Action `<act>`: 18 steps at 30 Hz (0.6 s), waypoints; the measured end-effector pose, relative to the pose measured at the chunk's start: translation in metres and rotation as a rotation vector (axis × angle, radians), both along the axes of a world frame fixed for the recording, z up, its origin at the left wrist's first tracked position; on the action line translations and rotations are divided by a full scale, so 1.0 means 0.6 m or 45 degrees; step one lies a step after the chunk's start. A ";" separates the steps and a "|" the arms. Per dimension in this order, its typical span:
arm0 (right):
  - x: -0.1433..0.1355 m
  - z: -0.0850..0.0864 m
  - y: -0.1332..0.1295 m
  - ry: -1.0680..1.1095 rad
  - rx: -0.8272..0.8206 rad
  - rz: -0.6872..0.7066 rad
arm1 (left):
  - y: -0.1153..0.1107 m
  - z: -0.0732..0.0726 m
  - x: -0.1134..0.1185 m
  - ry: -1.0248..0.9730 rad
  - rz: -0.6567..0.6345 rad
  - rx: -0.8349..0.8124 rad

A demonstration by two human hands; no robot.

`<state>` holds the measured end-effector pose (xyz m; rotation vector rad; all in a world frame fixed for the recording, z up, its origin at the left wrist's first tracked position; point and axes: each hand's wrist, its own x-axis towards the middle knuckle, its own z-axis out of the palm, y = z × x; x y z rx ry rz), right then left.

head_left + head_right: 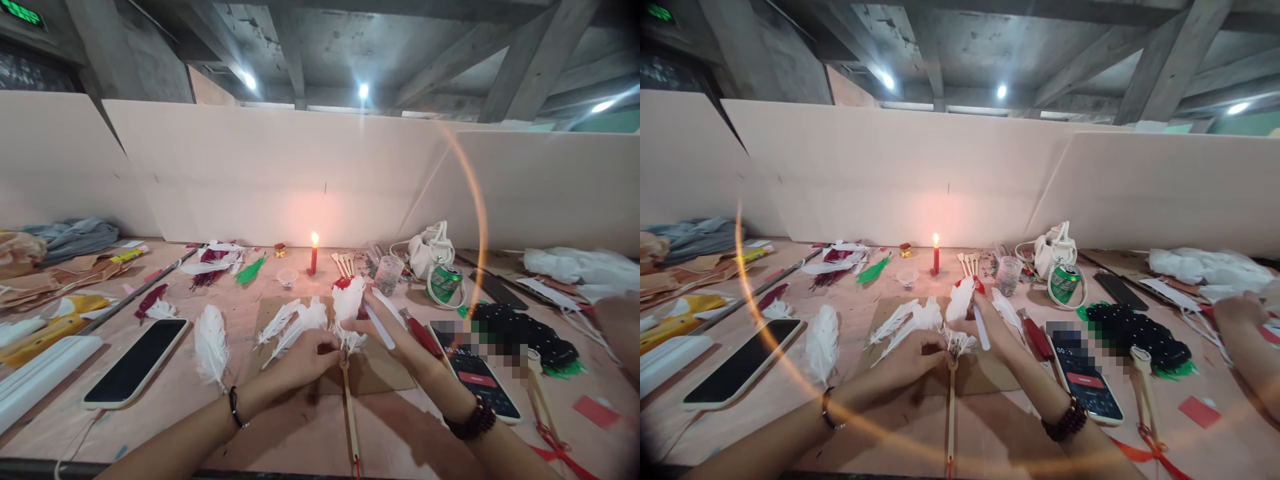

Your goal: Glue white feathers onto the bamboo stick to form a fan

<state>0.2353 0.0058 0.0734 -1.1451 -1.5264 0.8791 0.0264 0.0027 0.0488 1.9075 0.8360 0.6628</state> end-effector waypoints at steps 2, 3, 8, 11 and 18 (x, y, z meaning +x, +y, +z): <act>0.015 0.002 0.006 0.093 -0.067 0.055 | 0.006 -0.006 -0.003 0.056 -0.033 0.011; 0.024 0.003 0.010 0.150 -0.101 0.052 | 0.008 -0.008 -0.004 0.075 -0.033 0.022; 0.059 0.010 0.026 0.431 -0.077 -0.166 | 0.008 -0.011 -0.004 0.094 -0.031 0.010; 0.061 0.010 0.025 0.344 -0.155 -0.075 | 0.005 -0.009 -0.004 0.074 -0.017 -0.033; 0.027 -0.001 0.008 0.096 -0.316 0.222 | 0.004 -0.010 -0.005 -0.044 -0.068 -0.142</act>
